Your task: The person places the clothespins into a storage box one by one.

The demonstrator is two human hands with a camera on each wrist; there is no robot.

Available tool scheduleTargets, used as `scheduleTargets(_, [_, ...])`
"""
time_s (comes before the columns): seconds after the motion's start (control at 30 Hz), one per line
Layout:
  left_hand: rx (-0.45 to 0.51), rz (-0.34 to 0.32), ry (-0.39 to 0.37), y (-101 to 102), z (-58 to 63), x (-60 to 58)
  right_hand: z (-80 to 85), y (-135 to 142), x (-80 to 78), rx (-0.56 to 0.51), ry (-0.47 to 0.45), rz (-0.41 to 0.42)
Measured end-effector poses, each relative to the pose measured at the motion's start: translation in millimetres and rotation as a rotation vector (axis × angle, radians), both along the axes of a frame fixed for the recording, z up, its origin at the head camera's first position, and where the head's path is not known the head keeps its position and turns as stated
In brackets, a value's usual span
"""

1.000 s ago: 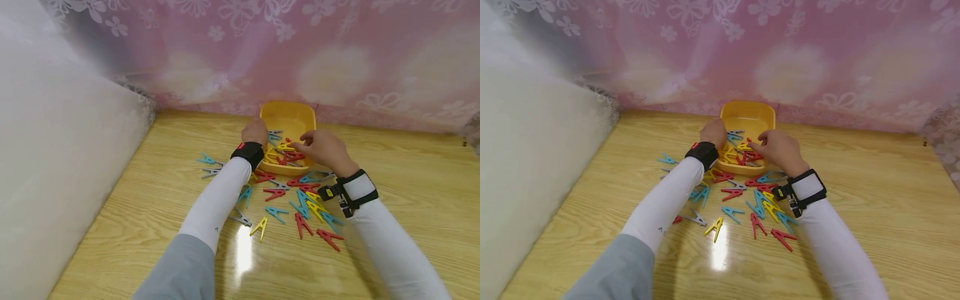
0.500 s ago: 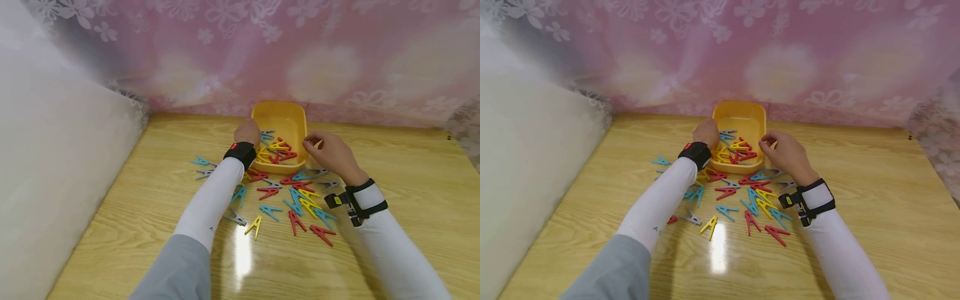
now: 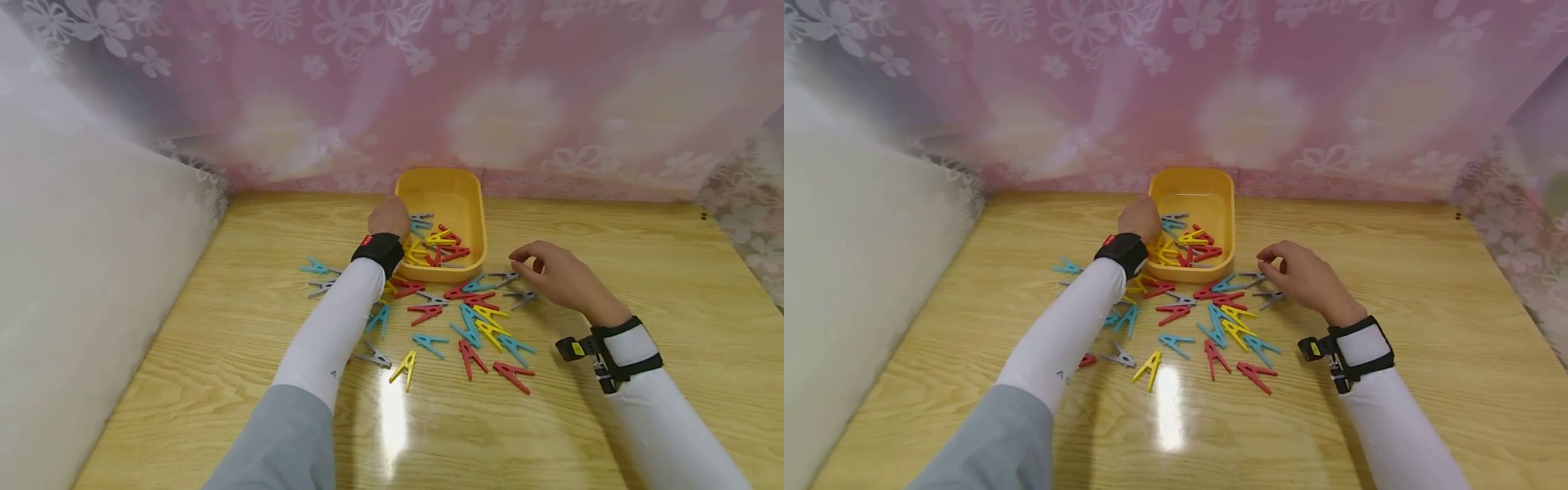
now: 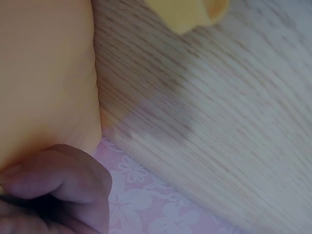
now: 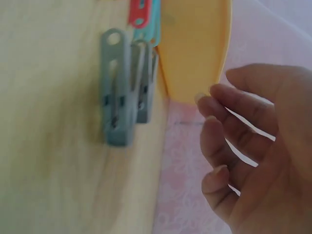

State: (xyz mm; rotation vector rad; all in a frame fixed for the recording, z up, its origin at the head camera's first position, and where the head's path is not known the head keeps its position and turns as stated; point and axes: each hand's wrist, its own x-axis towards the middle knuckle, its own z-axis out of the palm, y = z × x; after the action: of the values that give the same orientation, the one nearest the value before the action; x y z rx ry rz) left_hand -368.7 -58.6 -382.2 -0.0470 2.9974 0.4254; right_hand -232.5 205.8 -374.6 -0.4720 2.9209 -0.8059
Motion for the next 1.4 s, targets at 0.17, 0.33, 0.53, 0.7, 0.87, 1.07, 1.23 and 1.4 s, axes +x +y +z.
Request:
scheduleTargets(0.17, [-0.003,0.006,0.004,0,-0.1,0.5,-10.2,7,8.2,-0.011,-0.024,0.053])
scheduleTargets(0.33, [-0.008,-0.001,0.007,0,-1.3,-1.3,-17.9,9,14.5,-0.011,-0.019,0.116])
scheduleTargets(0.53, [-0.009,0.005,0.015,-2,-2.1,-3.4,-24.0,9,15.9,0.023,-0.015,0.149])
scheduleTargets(0.7, [-0.011,0.004,0.015,-2,0.5,0.1,-29.0,8,15.5,0.044,0.004,0.171])
scheduleTargets(0.87, [-0.014,0.000,0.018,-1,4.1,4.7,-33.1,8,16.3,0.044,-0.004,0.159])
scheduleTargets(1.07, [-0.008,0.011,0.015,-2,3.8,4.1,-35.6,8,17.1,0.055,-0.012,0.113])
scheduleTargets(1.23, [0.001,0.013,0.014,-2,1.5,1.2,-33.2,8,15.9,0.058,0.042,0.075])
scheduleTargets(1.4, [0.009,0.013,0.006,0,0.7,-0.4,-20.6,5,10.9,0.045,0.164,0.011])
